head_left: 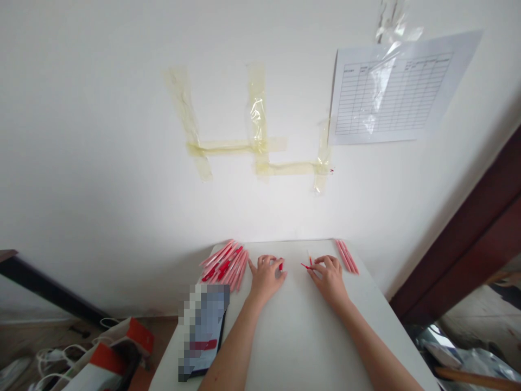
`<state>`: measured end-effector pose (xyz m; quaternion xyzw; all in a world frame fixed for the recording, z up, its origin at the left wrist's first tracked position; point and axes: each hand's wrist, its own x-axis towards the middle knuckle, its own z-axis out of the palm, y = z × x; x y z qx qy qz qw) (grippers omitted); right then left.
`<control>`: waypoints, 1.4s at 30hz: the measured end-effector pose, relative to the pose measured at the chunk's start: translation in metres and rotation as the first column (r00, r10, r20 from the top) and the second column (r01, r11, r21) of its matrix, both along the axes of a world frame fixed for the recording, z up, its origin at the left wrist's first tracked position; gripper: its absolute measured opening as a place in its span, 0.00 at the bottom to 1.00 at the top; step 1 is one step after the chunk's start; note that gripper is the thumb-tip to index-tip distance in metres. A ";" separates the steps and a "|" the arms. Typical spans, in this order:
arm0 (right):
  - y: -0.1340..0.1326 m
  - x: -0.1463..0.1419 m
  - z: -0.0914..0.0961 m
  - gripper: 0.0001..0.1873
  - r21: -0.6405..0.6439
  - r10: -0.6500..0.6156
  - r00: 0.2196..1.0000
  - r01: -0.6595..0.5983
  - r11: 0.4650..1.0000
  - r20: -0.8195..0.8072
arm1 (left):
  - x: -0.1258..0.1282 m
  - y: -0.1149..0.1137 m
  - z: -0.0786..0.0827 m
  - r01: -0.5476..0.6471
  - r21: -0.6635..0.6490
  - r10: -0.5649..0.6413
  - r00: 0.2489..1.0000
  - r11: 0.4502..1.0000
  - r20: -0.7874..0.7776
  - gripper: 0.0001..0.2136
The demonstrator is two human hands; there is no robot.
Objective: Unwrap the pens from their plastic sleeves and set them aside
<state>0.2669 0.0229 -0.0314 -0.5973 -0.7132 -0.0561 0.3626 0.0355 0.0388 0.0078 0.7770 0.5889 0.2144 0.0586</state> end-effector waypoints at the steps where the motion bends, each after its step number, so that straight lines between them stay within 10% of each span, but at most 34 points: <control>1: 0.000 0.000 0.000 0.11 -0.004 0.001 1.000 -0.001 1.000 -0.002 | 0.000 0.001 -0.001 -0.002 0.007 0.002 1.000 1.000 0.003 0.17; 22: -0.001 -0.001 0.002 0.11 0.007 0.012 1.000 -0.012 1.000 0.016 | -0.001 0.004 0.000 -0.165 0.059 0.164 0.986 0.984 0.036 0.13; 42: -0.002 -0.003 0.002 0.12 -0.019 0.029 0.999 -0.029 0.999 -0.017 | 0.005 -0.001 0.004 -0.067 0.027 0.068 0.998 0.997 -0.009 0.14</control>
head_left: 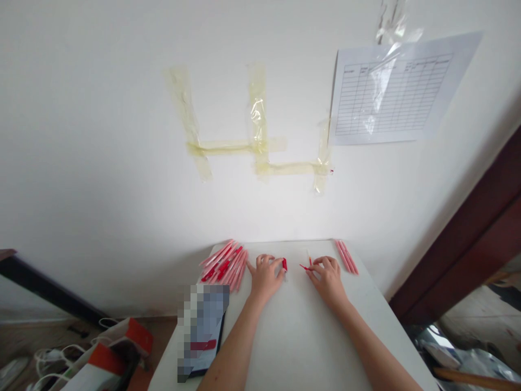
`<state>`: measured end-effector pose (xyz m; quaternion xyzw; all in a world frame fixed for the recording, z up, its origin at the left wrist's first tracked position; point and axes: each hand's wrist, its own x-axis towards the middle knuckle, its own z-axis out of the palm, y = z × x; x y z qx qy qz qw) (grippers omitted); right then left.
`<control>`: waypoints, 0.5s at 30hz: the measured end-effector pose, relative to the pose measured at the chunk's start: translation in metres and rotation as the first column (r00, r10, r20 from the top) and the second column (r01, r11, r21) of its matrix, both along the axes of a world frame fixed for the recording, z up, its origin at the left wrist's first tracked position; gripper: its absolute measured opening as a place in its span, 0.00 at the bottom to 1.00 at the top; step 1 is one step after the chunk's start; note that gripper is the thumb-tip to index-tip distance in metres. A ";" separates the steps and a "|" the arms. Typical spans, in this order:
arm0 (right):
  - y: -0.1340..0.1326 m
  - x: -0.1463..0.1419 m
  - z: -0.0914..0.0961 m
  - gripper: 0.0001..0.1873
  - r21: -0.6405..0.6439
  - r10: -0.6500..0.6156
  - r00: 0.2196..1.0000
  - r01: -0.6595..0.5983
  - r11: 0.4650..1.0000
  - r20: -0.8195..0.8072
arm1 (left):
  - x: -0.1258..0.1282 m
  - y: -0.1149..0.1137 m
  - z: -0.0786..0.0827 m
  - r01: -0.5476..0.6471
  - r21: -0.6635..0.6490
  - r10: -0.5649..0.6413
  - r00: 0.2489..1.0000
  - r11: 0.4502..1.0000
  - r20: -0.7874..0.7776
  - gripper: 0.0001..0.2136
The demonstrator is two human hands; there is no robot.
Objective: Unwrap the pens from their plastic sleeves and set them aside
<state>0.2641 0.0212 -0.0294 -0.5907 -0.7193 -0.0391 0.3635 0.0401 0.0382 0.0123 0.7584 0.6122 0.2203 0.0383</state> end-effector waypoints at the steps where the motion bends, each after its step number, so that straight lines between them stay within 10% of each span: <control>1: 0.000 -0.001 0.000 0.12 0.000 0.005 1.000 -0.005 1.000 0.001 | 0.001 0.000 -0.001 0.010 0.014 -0.010 1.000 1.000 0.012 0.13; 15: -0.004 -0.007 0.004 0.07 0.000 0.133 0.991 -0.133 0.991 0.028 | 0.014 -0.001 -0.011 0.192 0.084 -0.202 0.970 0.978 0.137 0.05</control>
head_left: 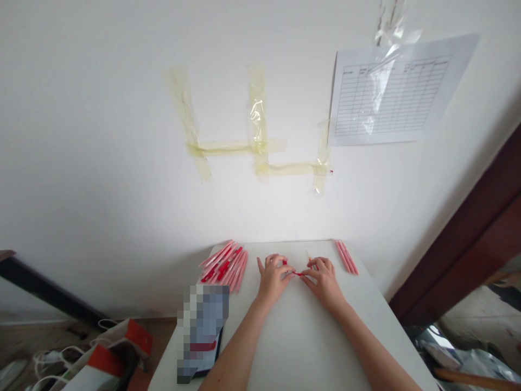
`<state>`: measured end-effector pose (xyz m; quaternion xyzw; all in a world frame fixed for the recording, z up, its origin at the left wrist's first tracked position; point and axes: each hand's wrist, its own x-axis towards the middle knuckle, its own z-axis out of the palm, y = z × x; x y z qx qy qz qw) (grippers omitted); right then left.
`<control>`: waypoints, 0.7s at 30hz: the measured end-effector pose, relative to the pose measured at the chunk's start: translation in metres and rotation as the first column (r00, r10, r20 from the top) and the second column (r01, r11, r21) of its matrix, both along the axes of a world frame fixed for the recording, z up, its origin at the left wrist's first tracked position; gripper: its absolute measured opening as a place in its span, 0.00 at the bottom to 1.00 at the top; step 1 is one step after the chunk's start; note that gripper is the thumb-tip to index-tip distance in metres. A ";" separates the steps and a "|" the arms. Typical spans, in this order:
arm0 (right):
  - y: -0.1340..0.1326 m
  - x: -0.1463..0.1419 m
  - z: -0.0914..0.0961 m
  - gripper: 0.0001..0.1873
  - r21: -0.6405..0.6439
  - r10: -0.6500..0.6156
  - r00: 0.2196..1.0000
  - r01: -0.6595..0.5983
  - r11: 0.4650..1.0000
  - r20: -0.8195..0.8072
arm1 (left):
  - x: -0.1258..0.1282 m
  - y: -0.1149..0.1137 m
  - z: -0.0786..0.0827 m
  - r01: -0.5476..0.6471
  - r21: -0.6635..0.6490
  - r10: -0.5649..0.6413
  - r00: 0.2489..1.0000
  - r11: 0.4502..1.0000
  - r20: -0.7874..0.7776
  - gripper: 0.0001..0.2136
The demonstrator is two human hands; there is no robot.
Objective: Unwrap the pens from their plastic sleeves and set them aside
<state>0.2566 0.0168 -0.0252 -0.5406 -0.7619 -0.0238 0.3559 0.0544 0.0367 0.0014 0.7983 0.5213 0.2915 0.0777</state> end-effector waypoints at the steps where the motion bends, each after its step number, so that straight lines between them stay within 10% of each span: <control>1: 0.000 0.000 0.000 0.07 0.000 0.001 1.000 -0.001 1.000 0.002 | 0.000 0.000 0.000 -0.003 0.002 0.003 1.000 1.000 0.001 0.04; 21: 0.000 0.000 -0.002 0.08 0.010 -0.240 0.969 0.240 0.971 0.053 | -0.004 0.001 -0.001 -0.070 0.026 0.068 0.996 0.997 0.051 0.04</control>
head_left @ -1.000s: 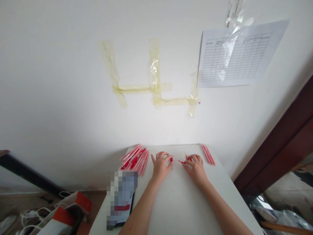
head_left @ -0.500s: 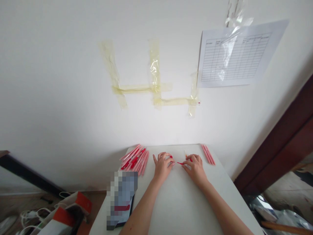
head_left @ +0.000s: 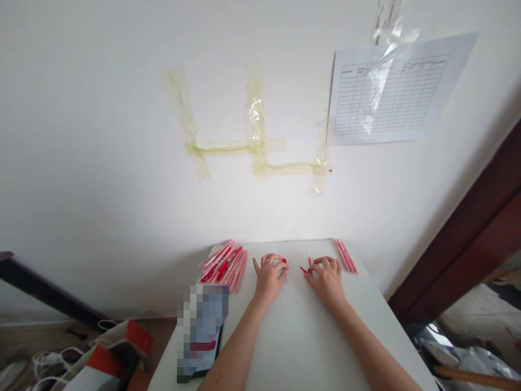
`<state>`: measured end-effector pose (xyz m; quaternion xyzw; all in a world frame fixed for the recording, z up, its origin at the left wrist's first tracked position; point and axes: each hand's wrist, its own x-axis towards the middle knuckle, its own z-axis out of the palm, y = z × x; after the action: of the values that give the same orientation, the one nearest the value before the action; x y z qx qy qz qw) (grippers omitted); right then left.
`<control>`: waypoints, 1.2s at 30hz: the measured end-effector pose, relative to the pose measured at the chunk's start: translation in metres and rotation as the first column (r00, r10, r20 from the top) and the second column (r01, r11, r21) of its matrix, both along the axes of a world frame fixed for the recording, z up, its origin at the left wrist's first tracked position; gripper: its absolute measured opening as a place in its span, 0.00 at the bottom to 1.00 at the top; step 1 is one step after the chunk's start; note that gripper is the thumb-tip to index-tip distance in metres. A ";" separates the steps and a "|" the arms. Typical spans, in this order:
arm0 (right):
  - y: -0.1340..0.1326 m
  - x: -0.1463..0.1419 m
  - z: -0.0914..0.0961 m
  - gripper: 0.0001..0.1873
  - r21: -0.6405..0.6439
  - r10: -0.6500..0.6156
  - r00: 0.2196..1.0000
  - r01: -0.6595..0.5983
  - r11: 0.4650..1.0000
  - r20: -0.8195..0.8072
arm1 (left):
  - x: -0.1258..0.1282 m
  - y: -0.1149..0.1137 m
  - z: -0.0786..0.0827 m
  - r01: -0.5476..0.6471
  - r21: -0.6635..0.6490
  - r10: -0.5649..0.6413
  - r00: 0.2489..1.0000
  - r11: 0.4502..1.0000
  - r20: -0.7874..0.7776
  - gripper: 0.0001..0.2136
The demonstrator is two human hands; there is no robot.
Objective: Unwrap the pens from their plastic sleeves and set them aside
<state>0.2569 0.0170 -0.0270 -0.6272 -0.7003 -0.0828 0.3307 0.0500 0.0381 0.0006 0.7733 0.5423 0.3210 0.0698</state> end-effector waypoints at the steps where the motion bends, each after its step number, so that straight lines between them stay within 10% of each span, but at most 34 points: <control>1: 0.000 0.000 0.000 0.08 0.002 0.001 1.000 -0.001 1.000 -0.001 | 0.000 0.000 0.000 0.000 0.002 0.000 1.000 1.000 0.001 0.04; 36: 0.002 -0.010 0.011 0.11 0.078 -0.077 0.997 0.075 0.994 0.031 | 0.001 -0.001 0.002 -0.017 -0.011 0.016 1.000 1.000 -0.015 0.04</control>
<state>0.2465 0.0193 -0.0162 -0.6387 -0.6778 -0.1327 0.3392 0.0506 0.0372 0.0027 0.7707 0.5509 0.3130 0.0673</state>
